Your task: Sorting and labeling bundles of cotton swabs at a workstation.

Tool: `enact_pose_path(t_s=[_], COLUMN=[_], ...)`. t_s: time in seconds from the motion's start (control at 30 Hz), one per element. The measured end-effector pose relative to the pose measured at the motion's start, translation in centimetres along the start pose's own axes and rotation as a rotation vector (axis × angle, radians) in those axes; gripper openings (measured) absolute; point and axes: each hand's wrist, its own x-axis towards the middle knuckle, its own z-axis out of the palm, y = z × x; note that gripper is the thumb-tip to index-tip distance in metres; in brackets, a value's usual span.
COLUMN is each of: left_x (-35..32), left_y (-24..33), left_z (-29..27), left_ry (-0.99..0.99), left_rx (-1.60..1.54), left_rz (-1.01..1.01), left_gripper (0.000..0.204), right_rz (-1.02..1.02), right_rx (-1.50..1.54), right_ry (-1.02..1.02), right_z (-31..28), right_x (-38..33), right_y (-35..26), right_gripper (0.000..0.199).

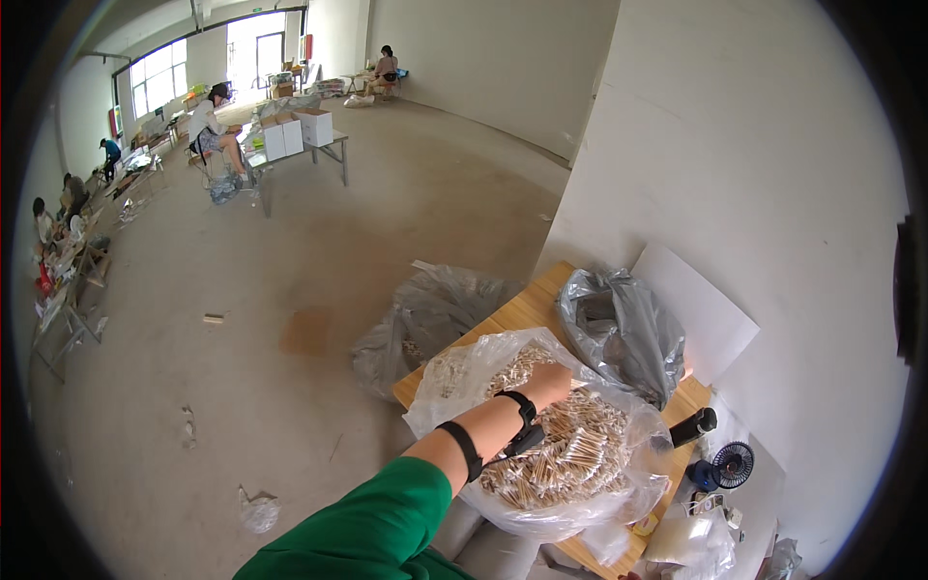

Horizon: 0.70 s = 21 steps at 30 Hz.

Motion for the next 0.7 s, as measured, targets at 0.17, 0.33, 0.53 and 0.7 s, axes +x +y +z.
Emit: enact_pose_path(t_s=[0.17, 0.33, 0.53, 0.7], left_x=[-5.1, -12.2, -16.1, -16.9], left_y=[2.1, 4.1, 4.5, 3.2], left_z=[-3.6, -8.2, -8.4, -6.6], left_ry=[0.129, -0.038, -0.156, -0.126], left_rx=[-0.229, -0.822, -0.971, -1.273], left_rz=[0.100, 0.129, 0.285, -0.024], left_gripper=[0.014, 0.024, 0.023, 0.024], right_rz=[-0.241, -0.286, -0.125, -0.004], right_rx=[-0.183, -0.001, 0.345, 0.437], right_ry=[-0.085, -0.394, -0.656, -0.620], right_z=[3.8, 11.1, 19.5, 22.0], right_x=[0.9, 0.2, -0.2, -0.4], right_y=[-2.8, -7.0, -9.7, -8.9], right_gripper=[0.009, 0.013, 0.016, 0.007])
